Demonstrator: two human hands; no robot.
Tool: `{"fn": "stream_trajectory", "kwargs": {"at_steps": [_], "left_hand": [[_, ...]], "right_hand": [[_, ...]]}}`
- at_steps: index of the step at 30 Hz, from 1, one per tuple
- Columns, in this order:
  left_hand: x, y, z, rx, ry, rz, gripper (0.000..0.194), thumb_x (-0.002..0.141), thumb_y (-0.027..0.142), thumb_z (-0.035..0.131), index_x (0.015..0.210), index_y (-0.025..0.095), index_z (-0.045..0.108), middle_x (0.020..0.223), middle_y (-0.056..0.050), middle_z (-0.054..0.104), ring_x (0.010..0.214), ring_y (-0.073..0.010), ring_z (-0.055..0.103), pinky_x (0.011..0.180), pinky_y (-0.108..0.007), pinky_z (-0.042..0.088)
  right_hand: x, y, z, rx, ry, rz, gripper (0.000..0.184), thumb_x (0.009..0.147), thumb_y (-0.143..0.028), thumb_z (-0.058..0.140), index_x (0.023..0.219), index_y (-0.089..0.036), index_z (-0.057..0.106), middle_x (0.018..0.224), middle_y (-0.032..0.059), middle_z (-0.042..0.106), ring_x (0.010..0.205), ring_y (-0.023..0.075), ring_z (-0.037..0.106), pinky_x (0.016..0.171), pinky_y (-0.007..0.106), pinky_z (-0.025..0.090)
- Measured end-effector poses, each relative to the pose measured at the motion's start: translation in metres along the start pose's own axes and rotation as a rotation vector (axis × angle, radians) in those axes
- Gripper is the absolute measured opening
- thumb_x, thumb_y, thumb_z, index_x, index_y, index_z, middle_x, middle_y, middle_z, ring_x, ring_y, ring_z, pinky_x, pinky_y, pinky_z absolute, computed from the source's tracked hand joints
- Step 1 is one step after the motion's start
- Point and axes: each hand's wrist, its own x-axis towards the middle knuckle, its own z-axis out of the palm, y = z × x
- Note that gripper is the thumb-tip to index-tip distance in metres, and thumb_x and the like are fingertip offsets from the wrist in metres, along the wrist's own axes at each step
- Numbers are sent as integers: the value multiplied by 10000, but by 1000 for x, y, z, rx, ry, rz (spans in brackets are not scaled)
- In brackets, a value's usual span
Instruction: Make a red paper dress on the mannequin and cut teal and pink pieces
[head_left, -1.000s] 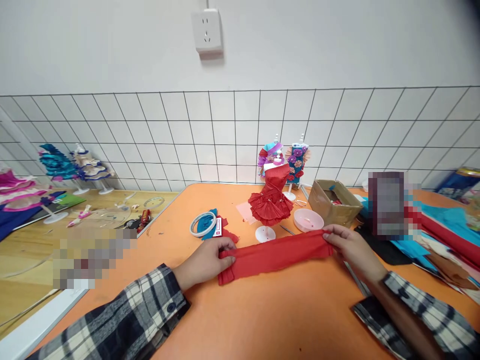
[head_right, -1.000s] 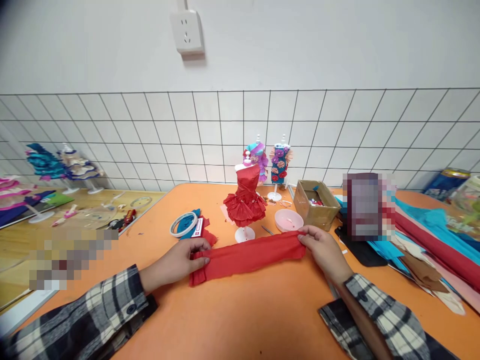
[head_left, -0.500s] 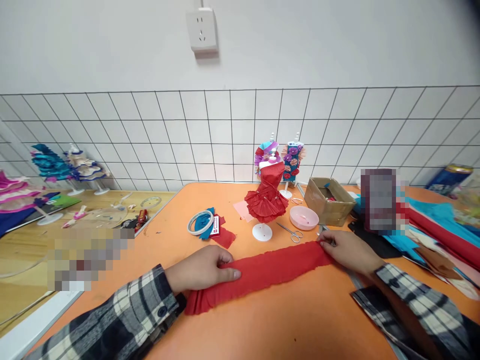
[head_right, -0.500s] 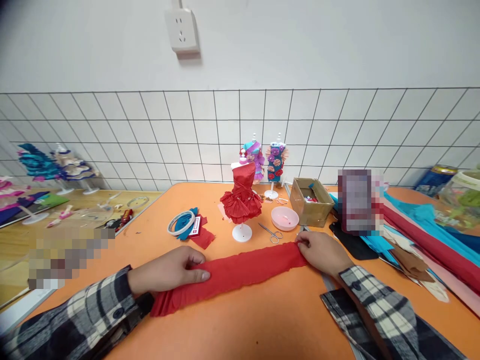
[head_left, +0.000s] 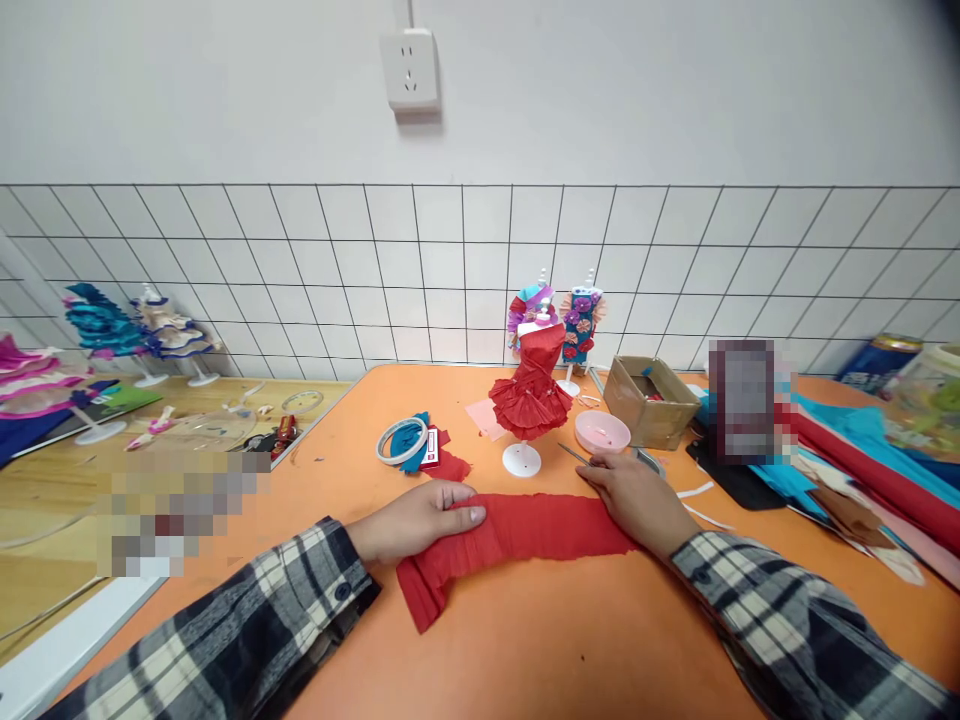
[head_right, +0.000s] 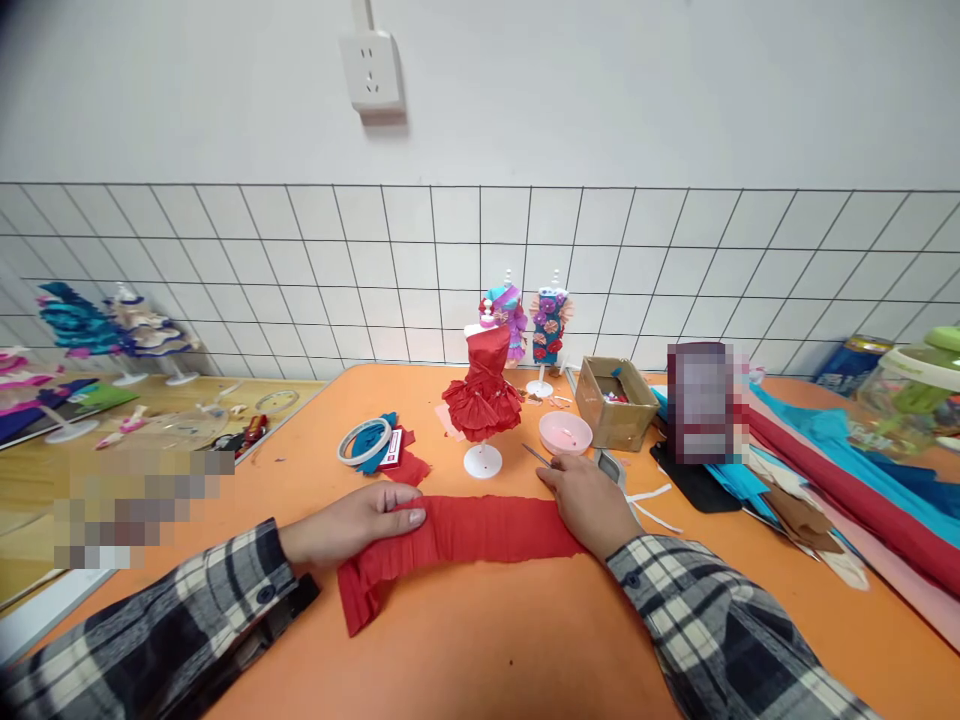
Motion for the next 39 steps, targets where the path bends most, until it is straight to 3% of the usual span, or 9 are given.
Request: {"fn": "stream_trajectory", "kwargs": {"at_steps": [3, 9, 17, 23, 26, 28, 32, 35, 39], "left_hand": [[1, -6, -1, -226, -3, 12, 341, 748, 442, 770, 882, 138, 697, 830, -39, 720, 708, -134, 640, 701, -237, 489], [-1, -8, 3, -385, -208, 64, 399, 663, 252, 856, 1008, 131, 695, 959, -73, 741, 847, -173, 695, 809, -268, 530], [1, -10, 3, -529, -117, 135, 379, 707, 95, 788, 1064, 148, 673, 995, -68, 739, 832, -158, 710, 803, -256, 554], [2, -9, 2, -579, -134, 134, 462, 686, 43, 752, 1126, 147, 658, 998, -67, 728, 869, -161, 699, 780, -231, 542], [1, -9, 3, -572, -133, 121, 488, 687, 45, 746, 1154, 147, 646, 1059, -83, 720, 903, -184, 700, 818, -265, 542], [2, -10, 6, -551, -121, 119, 503, 703, 48, 745, 1180, 159, 632, 1103, -89, 712, 933, -199, 699, 853, -295, 539], [3, -11, 18, -534, -53, 145, 550, 744, 72, 747, 1253, 204, 584, 1216, -88, 672, 1020, -209, 683, 903, -310, 520], [3, -9, 25, -513, -64, 177, 622, 767, 126, 753, 1334, 237, 522, 1302, -96, 623, 1108, -231, 647, 928, -325, 507], [2, -3, 30, -355, -168, 260, 816, 740, 167, 791, 1445, 288, 399, 1468, -89, 477, 1285, -276, 513, 1037, -385, 438]], "right_hand": [[-6, 4, -7, -5, -41, 26, 362, 949, -115, 391, 1110, -232, 694, 1102, 89, 673, 1024, 210, 596, 864, 296, 402], [-10, -5, -21, -128, -102, 193, 267, 930, -77, 388, 1052, -98, 625, 969, 173, 655, 940, 264, 608, 756, 328, 398], [-19, 7, -25, -126, -158, 180, 263, 903, -54, 373, 949, -134, 619, 986, 157, 637, 913, 264, 624, 696, 317, 371], [-19, 28, -31, 56, -142, 170, 112, 856, -193, 498, 924, -201, 587, 925, 73, 669, 851, 229, 626, 646, 289, 351], [-24, 24, -42, 385, -126, 215, 93, 821, -245, 550, 898, -194, 544, 826, 40, 659, 734, 182, 625, 597, 255, 375], [-30, 12, -49, 822, -283, 203, 207, 829, -360, 569, 934, -197, 497, 833, 33, 661, 586, 133, 602, 494, 213, 367], [-42, -22, -42, 1503, -967, -34, 530, 665, -542, 751, 943, -182, 479, 729, 8, 649, 395, 61, 490, 356, 143, 325], [-42, -44, -28, 1620, -1104, -36, 507, 707, -562, 733, 908, -167, 486, 727, 4, 622, 451, 66, 543, 357, 123, 382], [-38, -59, -28, 1546, -1063, 12, 472, 716, -510, 739, 929, -175, 482, 865, 18, 623, 504, 68, 572, 344, 131, 432]]}}
